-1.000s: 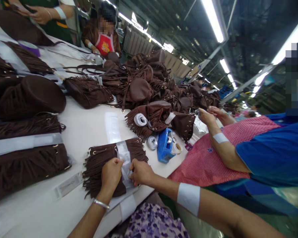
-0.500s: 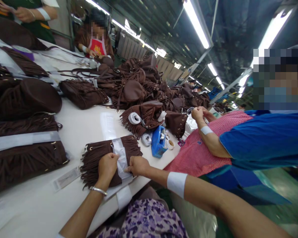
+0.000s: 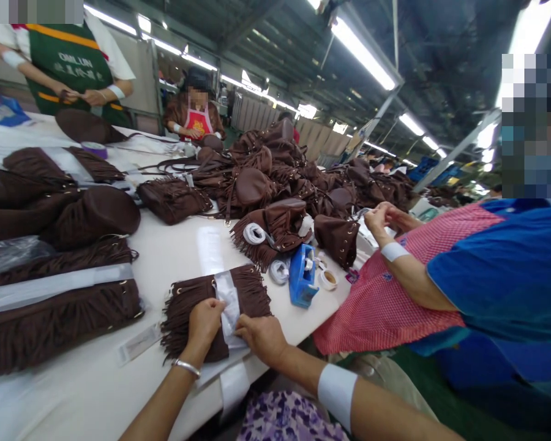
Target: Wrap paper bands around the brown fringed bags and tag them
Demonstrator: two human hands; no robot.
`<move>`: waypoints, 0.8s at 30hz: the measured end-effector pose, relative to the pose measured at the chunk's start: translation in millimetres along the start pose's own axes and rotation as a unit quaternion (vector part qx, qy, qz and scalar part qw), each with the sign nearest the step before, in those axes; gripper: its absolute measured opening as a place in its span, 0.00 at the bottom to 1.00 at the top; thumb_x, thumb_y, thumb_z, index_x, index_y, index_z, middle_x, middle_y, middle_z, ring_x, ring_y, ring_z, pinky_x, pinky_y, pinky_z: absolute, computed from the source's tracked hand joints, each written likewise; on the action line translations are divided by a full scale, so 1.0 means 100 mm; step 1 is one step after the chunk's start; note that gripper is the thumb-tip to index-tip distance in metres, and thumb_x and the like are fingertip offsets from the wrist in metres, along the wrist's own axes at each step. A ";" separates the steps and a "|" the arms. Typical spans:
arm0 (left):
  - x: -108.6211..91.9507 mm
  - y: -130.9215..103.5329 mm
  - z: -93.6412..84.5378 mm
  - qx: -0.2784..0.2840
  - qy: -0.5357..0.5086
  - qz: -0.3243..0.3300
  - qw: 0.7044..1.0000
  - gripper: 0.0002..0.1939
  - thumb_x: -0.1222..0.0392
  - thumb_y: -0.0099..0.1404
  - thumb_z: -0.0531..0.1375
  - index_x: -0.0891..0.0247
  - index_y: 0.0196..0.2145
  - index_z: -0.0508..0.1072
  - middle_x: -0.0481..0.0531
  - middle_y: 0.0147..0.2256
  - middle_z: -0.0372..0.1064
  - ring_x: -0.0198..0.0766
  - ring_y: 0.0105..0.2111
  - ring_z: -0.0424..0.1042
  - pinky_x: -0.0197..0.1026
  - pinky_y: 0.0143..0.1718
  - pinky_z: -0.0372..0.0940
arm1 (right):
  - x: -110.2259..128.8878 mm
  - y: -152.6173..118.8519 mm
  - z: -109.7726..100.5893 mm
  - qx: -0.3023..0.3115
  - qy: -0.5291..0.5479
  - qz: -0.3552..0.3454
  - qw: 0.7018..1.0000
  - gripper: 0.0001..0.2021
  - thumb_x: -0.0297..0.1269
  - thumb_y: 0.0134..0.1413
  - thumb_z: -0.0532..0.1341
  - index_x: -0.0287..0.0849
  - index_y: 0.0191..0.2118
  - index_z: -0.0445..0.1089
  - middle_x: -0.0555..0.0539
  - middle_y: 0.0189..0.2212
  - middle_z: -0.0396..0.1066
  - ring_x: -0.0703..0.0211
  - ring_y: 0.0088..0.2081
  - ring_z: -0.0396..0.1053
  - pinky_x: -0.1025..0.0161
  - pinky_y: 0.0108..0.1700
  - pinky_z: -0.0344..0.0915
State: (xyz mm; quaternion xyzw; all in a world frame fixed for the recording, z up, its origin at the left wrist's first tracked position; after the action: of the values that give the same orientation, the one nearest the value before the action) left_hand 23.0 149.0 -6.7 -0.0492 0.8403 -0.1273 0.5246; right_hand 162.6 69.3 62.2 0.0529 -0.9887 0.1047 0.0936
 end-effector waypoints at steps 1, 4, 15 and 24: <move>0.00 -0.01 0.00 0.001 0.005 -0.003 1.000 0.19 0.46 0.67 0.57 0.64 0.27 0.69 0.41 0.21 0.62 0.29 0.20 0.62 0.36 0.25 0.62 | 0.00 0.01 0.01 0.004 -0.004 -0.006 1.000 0.12 0.49 0.65 0.54 0.53 0.45 0.70 0.51 0.36 0.79 0.57 0.37 0.75 0.67 0.37 0.59; 0.00 -0.02 0.00 0.001 0.014 -0.011 1.000 0.18 0.47 0.68 0.57 0.65 0.29 0.70 0.42 0.23 0.64 0.29 0.21 0.64 0.36 0.26 0.63 | 0.00 0.01 0.00 0.015 -0.014 -0.023 1.000 0.13 0.49 0.65 0.53 0.53 0.47 0.70 0.49 0.36 0.79 0.55 0.37 0.76 0.65 0.37 0.61; -0.08 -0.04 -0.01 0.001 -0.018 -0.028 0.999 0.20 0.46 0.67 0.58 0.63 0.24 0.68 0.38 0.15 0.58 0.29 0.15 0.59 0.35 0.22 0.57 | -0.17 -0.12 -0.46 -0.002 0.015 -0.085 0.996 0.22 0.42 0.60 0.56 0.55 0.61 0.60 0.47 0.36 0.79 0.48 0.38 0.77 0.62 0.36 0.62; -0.14 -0.07 -0.02 0.016 -0.068 -0.073 0.995 0.23 0.36 0.52 0.59 0.60 0.19 0.67 0.44 0.09 0.58 0.32 0.11 0.55 0.35 0.17 0.47 | -0.16 0.48 -0.65 -0.078 0.094 -0.130 0.984 0.14 0.34 0.63 0.54 0.47 0.53 0.68 0.46 0.45 0.72 0.54 0.47 0.70 0.62 0.48 0.62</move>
State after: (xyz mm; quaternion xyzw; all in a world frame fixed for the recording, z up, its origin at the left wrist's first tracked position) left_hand 27.4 145.2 8.3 -0.1103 0.7949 -0.1746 0.5705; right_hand 183.5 131.1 112.5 0.1634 -0.9654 0.0191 0.2026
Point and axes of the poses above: each hand's wrist, its own y-axis towards the middle knuckle, its own z-axis out of the palm, x = y × z, the point moved 8 cm from there along y, towards the middle knuckle
